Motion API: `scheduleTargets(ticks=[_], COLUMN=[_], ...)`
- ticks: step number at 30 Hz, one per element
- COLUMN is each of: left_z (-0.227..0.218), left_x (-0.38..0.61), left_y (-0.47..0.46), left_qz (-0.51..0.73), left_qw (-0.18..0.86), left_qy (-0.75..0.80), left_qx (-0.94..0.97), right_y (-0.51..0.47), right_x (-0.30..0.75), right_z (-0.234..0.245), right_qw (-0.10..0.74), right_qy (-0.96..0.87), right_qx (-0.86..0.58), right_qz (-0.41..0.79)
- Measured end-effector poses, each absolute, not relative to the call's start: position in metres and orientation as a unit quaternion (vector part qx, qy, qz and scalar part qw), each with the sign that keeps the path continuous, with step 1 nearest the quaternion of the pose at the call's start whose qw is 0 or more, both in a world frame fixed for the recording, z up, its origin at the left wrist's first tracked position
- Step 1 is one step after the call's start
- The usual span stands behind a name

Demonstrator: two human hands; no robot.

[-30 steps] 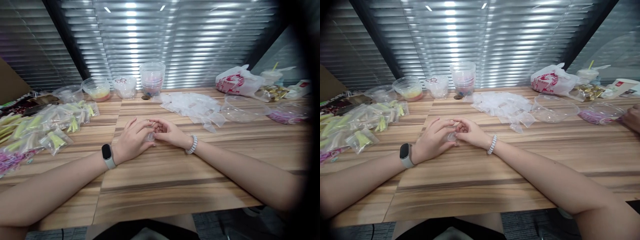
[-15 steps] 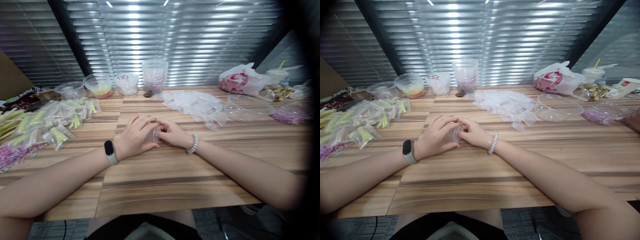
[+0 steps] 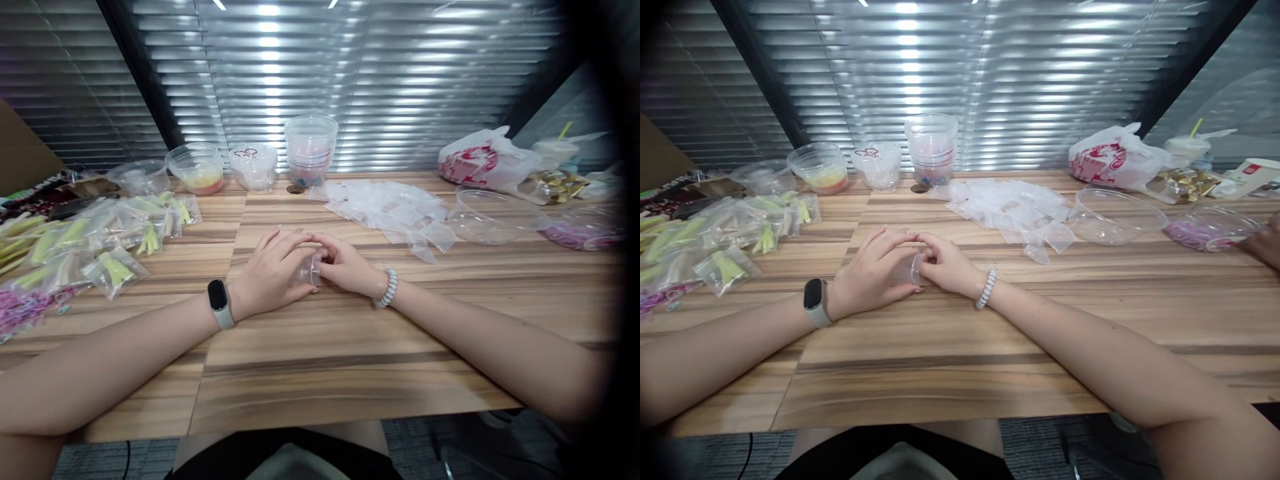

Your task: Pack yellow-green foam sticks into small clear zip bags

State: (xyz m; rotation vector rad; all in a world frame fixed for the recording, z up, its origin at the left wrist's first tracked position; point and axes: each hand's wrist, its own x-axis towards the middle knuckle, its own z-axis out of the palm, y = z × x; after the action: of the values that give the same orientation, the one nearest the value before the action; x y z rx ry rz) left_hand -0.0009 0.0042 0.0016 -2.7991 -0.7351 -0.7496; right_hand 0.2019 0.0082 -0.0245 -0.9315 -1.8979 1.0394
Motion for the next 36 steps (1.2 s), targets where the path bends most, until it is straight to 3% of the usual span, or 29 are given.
scheduleTargets(ticks=[20, 36], left_z=[-0.0008, 0.0026], left_x=[-0.0036, 0.0008], left_y=[0.0029, 0.0049], left_qz=[-0.282, -0.251], left_qw=[0.093, 0.024], left_qy=[-0.217, -0.282], left_qx=[-0.930, -0.925], right_y=[0.0063, 0.0058], right_x=[0.2036, 0.2015], right_z=[-0.0243, -0.0222], right_qw=[0.372, 0.402], right_qy=[-0.741, -0.702], right_qx=[-0.360, -0.333], right_qz=[0.429, 0.485])
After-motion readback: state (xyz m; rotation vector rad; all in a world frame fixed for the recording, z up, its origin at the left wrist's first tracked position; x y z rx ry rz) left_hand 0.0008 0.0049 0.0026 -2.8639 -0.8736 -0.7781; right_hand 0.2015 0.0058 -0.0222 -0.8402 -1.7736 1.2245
